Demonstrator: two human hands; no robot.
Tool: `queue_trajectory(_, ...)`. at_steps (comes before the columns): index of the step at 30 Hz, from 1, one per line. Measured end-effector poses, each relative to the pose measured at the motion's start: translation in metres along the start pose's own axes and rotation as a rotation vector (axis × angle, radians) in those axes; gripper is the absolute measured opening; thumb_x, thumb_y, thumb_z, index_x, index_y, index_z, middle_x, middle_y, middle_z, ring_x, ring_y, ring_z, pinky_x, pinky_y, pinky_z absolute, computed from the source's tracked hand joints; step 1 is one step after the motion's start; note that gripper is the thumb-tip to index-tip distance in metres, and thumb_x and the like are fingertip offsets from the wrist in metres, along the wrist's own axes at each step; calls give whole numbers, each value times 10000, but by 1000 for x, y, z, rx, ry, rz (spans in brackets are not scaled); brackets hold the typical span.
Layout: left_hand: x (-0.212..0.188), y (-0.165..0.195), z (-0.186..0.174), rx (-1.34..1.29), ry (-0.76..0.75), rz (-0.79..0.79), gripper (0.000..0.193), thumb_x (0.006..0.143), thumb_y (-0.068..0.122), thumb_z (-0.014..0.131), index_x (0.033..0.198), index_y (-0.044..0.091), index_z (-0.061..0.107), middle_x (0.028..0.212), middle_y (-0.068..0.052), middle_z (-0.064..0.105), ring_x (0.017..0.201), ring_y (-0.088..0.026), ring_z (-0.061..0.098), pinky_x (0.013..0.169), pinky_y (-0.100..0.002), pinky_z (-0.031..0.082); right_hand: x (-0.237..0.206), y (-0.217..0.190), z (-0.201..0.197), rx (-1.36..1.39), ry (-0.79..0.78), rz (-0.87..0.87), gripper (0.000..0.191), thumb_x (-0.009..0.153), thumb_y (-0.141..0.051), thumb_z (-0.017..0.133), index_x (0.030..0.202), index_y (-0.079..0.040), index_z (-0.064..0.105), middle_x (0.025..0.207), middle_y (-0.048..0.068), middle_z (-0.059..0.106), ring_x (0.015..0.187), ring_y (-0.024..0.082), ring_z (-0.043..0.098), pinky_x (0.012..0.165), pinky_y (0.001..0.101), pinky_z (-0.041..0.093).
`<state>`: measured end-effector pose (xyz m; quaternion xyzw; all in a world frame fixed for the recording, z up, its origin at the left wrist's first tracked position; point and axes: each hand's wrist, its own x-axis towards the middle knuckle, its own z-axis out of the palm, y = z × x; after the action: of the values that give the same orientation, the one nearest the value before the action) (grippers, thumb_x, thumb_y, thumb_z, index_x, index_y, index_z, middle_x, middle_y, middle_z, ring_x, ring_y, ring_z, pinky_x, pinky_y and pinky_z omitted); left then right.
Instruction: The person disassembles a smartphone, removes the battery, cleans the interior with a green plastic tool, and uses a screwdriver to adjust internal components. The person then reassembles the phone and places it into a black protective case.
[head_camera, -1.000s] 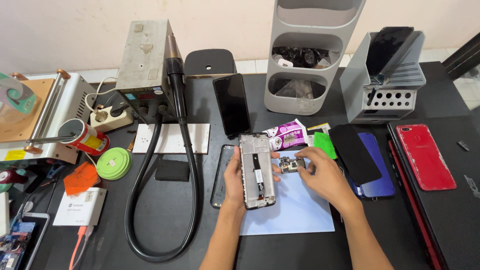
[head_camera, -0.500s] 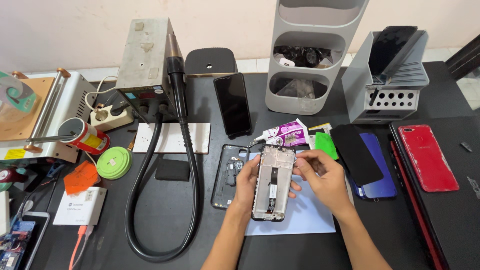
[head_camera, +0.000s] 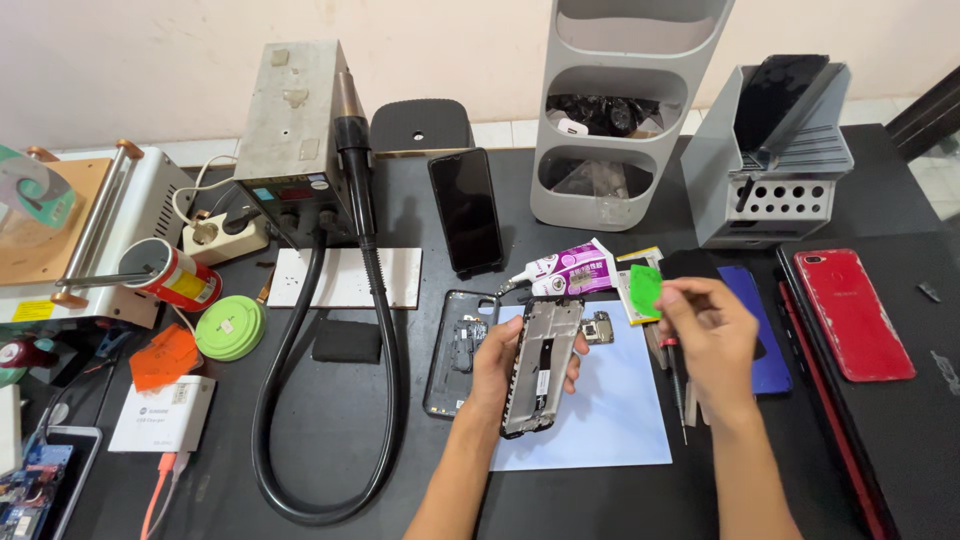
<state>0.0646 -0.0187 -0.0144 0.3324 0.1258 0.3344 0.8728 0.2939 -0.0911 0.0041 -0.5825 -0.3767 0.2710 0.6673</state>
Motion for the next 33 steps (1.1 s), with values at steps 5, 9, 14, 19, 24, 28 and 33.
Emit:
queue_trajectory(5,-2,0,-3,-86,-29,-1,707,1005,501,377,1348,-85,573,1040,-218,679,806,-246,674,679,-376,591,2,-4,-18,-30,19,18,164,1013,-92,679,1140,11,692,917,65,707,715,80,601,661,217,499)
queue_trajectory(9,-3,1,0,-127,-39,4,725,1025,515,367,1376,-91,555,1048,-224,667,812,-256,671,684,-386,590,-17,-21,-40,-626,-15,204,244,1000,-224,672,1151,-46,745,817,81,726,669,146,614,592,297,491)
queue_trajectory(14,-3,5,7,-162,-8,-30,762,996,549,311,1377,-70,540,1066,-248,674,816,-304,693,703,-436,609,-57,-30,-47,-1170,-60,398,322,920,-354,688,1141,-136,772,782,102,747,726,283,739,689,400,561)
queue_trajectory(19,-3,5,11,-200,6,-28,793,1002,589,292,1341,-84,540,1095,-270,675,834,-345,707,718,-472,613,-75,-20,-38,-1304,-49,307,346,911,-359,687,1183,-155,750,777,93,739,769,325,730,726,431,563)
queue_trajectory(24,-2,6,4,-208,44,0,816,976,606,282,1358,-67,543,1093,-258,679,820,-337,709,729,-472,618,-71,-13,-26,-1153,16,115,289,913,-315,659,1112,-125,746,874,64,732,739,292,721,706,415,566)
queue_trajectory(28,-2,6,1,-195,48,30,859,1012,616,275,1323,-140,539,1115,-268,678,833,-340,708,756,-480,615,-54,-7,-11,-1226,-77,49,260,937,-325,643,1086,-149,762,905,60,744,783,290,727,730,407,570)
queue_trajectory(33,1,7,-2,-187,118,20,785,964,592,270,1314,-34,587,1060,-240,686,797,-313,707,724,-464,612,-42,-4,-10,-1347,-135,26,300,890,-325,687,1059,-90,766,991,108,746,832,342,727,715,447,567)
